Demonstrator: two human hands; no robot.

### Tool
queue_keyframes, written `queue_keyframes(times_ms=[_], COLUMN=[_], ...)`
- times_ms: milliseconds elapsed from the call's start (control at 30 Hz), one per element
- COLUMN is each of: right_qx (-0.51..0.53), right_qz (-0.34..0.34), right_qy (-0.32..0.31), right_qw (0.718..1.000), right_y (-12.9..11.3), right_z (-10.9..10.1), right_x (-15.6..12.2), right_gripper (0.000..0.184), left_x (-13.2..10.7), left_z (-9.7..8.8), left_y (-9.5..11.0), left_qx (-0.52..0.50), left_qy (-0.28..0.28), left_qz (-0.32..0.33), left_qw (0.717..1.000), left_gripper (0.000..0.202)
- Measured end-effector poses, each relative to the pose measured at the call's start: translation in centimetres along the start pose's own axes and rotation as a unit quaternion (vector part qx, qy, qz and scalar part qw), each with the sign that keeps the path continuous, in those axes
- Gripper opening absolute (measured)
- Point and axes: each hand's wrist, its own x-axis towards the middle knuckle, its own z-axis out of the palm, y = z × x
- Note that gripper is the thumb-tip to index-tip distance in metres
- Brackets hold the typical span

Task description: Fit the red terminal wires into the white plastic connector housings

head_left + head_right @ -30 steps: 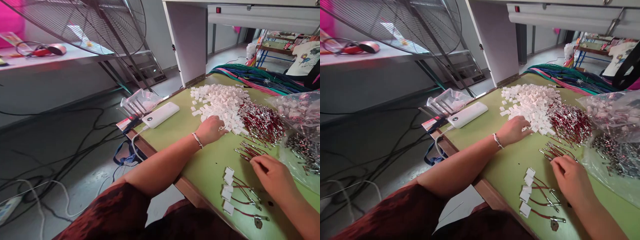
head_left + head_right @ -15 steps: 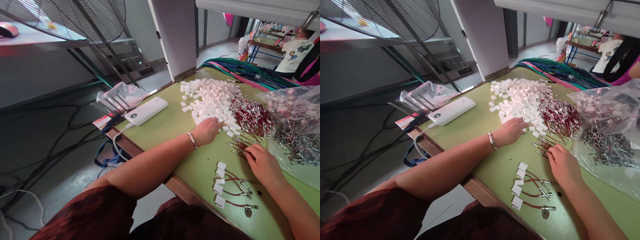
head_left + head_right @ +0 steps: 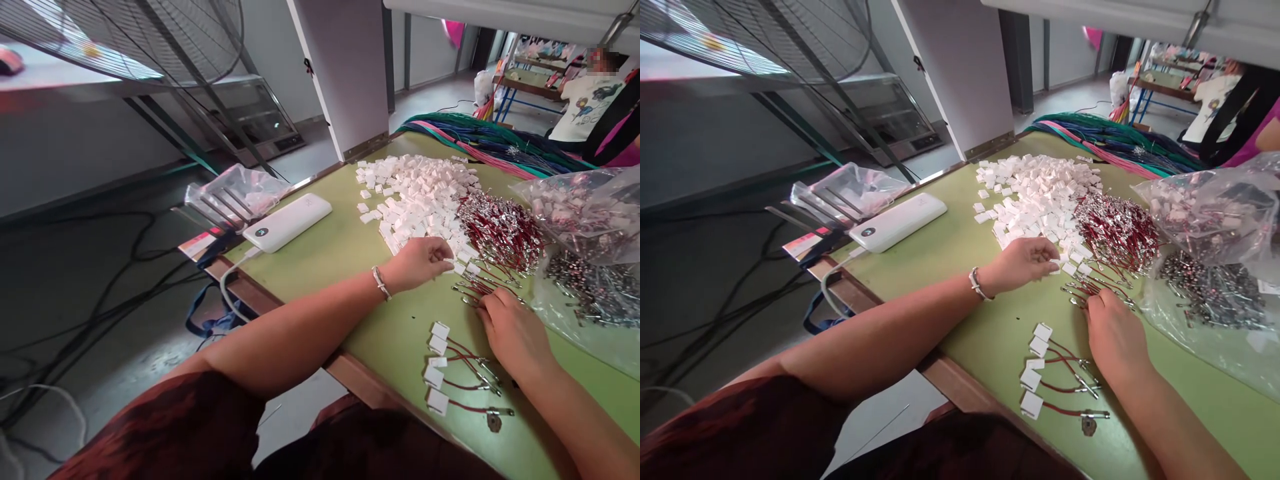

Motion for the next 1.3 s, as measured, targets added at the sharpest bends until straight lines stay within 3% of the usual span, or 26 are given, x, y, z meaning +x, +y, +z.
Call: queue_keyframes(times_ms=[100, 200, 267, 400, 500, 700, 867, 1133, 1300], right_qx=[0.038, 0.084, 0.069, 0.005, 0.0, 0.188, 0.262, 0.132, 0.094], right_qz=[-0.008, -0.013, -0.01, -0.004, -0.011, -0.014, -0.005, -0.053, -0.048], right_qy=[0.021, 0.053, 0.039, -0.014, -0.015, 0.069, 0.037, 0.154, 0.123], right_qw=[0.999, 0.995, 0.997, 1.0, 1.0, 0.98, 0.964, 0.978, 0.987], right_y=[0.2, 0.6, 0.5, -0.3, -0.5, 0.3, 0.5, 0.2, 0.3], right_z=[-0.2, -0.6, -0.6, -0.1, 0.2, -0.6, -1.2, -0.8, -0.9], right_x=[-0.1, -0.4, -0.5, -0.4, -0.4, -0.6, -0.4, -0.5, -0.7], right_gripper=[0.013, 0.012, 0.012, 0.013, 0.014, 0.015, 0.015, 0.021, 0.029], left_x=[-0.6, -0.9, -0.9, -0.8, -0.7, -1.0, -1.2, -1.2, -1.3], left_z=[1.1, 1.7, 1.7, 1.4, 1.4, 1.8, 2.0, 2.0, 2.0], left_y=[0.3, 0.4, 0.4, 0.4, 0.5, 0.4, 0.4, 0.3, 0.3], left_qx=[-0.201, -0.275, -0.295, -0.317, -0.314, -0.325, -0.358, -0.352, -0.332], left_qy=[-0.06, -0.076, -0.068, -0.054, -0.061, -0.085, -0.144, -0.17, -0.19], left_qz=[-0.066, -0.097, -0.119, -0.155, -0.164, -0.161, -0.151, -0.137, -0.107], left_qw=[0.976, 0.954, 0.946, 0.934, 0.933, 0.928, 0.91, 0.91, 0.918], left_gripper=[0.015, 0.009, 0.007, 0.005, 0.005, 0.006, 0.016, 0.021, 0.033])
